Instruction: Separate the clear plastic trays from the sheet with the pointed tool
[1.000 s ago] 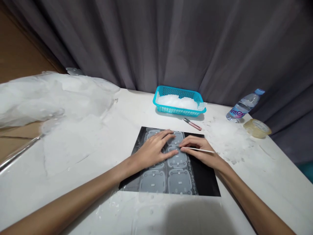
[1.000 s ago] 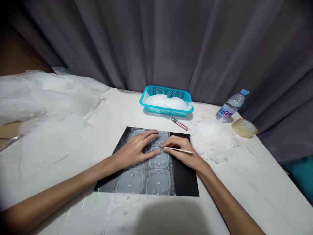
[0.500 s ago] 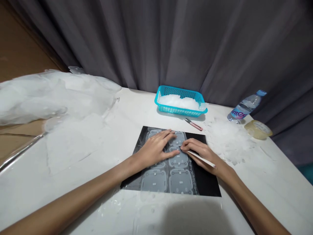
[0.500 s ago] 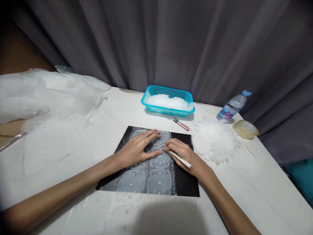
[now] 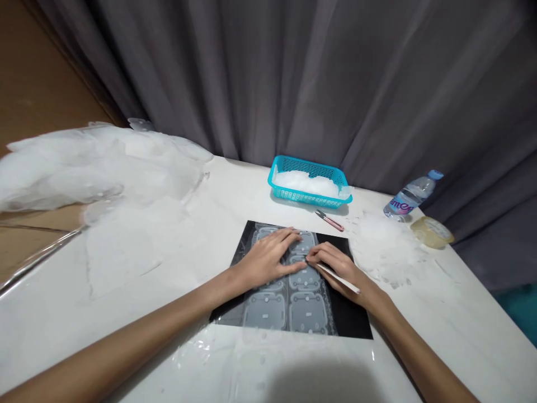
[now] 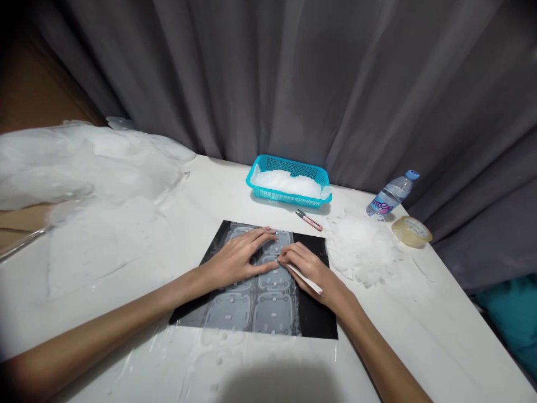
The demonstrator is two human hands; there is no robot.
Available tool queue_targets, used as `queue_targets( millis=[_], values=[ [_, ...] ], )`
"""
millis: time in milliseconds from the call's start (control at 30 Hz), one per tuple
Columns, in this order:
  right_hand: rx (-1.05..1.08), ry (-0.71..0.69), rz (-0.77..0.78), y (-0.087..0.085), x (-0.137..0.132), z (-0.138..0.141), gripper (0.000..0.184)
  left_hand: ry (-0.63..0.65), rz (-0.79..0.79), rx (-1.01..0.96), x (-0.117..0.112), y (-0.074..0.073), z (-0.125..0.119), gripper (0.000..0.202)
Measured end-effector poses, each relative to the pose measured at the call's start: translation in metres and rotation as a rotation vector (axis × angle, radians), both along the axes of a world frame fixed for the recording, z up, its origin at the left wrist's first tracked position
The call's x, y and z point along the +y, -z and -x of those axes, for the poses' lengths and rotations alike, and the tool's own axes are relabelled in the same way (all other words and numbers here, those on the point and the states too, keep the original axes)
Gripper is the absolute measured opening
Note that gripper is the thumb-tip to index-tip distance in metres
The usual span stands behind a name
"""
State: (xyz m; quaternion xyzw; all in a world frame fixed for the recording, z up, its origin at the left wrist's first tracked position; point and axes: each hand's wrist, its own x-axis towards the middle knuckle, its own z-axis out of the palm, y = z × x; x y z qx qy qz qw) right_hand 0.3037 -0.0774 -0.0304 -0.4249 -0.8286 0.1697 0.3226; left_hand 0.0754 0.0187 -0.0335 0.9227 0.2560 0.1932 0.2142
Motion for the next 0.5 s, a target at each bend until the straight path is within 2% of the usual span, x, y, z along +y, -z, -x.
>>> queue_targets(
  millis=[100,167,267,400,500],
  values=[
    [-0.005,0.011,-0.019,0.002,-0.001,0.002,0.017,-0.005,-0.012,0.007,0.000,-0.001,0.001,0.054],
    [-0.058,0.044,-0.034,0.005,0.001,0.003,0.026,-0.012,-0.025,0.003,-0.001,-0.001,0.002,0.052],
    [-0.191,0.085,-0.144,0.014,0.007,0.002,0.038,-0.073,-0.051,-0.013,-0.004,-0.001,0.002,0.059],
    [-0.219,0.064,-0.209,0.024,0.013,0.000,0.033,-0.203,-0.048,-0.010,-0.008,0.003,0.001,0.082],
    [-0.182,0.048,-0.207,0.020,0.015,0.000,0.028,-0.215,-0.018,0.002,-0.007,0.007,0.001,0.087]
  ],
)
